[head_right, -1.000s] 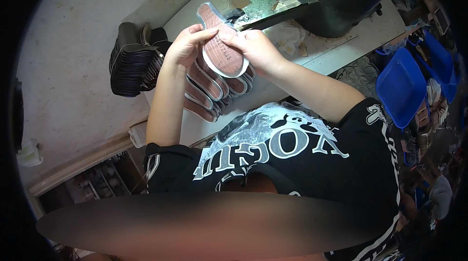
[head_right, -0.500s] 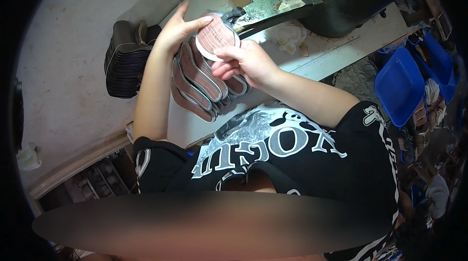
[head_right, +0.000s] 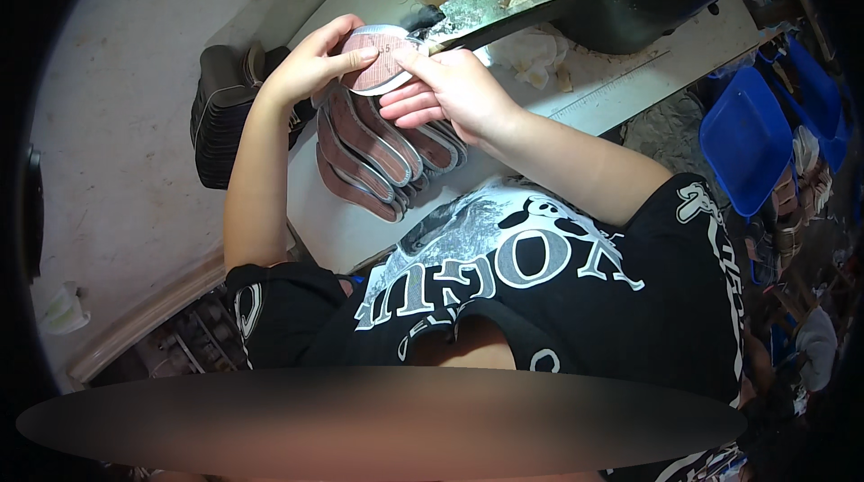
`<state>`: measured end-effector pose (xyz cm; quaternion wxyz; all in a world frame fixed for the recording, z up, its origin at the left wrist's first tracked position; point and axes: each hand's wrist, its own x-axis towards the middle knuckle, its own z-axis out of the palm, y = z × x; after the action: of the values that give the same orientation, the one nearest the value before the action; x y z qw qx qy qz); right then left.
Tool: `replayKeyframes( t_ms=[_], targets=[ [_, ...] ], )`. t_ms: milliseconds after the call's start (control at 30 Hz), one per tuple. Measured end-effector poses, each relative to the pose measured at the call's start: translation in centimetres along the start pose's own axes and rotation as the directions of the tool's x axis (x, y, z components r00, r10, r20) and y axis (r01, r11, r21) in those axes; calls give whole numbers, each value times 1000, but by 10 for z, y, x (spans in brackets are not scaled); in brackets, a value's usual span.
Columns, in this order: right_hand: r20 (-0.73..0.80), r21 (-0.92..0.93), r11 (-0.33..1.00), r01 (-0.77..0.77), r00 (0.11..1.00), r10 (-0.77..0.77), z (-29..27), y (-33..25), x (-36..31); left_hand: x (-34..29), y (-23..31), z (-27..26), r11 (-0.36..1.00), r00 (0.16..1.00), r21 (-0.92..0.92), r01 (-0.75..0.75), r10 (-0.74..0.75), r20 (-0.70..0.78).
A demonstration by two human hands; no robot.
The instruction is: Inspecting and organizing stacks of shoe components such as insoles and outsoles at a manufacturing station.
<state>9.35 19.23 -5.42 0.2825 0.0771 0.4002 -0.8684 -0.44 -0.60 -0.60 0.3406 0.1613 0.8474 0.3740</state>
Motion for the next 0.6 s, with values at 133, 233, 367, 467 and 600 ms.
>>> replayKeyframes(
  t_ms=[133,233,367,467,600],
  targets=[
    [22,-49,999,-14,1000,16,-2,-2,0,-12,-7,11,986,994,-135,103,-106,-21],
    [27,-88,996,-22,999,25,-4,-5,1,-18,-2,20,975,986,-143,169,-169,11],
    [36,-149,988,29,999,-24,-11,0,-1,-27,25,35,929,956,-239,282,-293,-10],
    [129,-384,921,63,992,-13,0,7,-20,-28,24,42,909,945,-297,292,-322,-58],
    [169,-306,904,299,951,-257,-12,35,-13,-32,40,47,877,917,-306,370,-398,-32]
  ],
)
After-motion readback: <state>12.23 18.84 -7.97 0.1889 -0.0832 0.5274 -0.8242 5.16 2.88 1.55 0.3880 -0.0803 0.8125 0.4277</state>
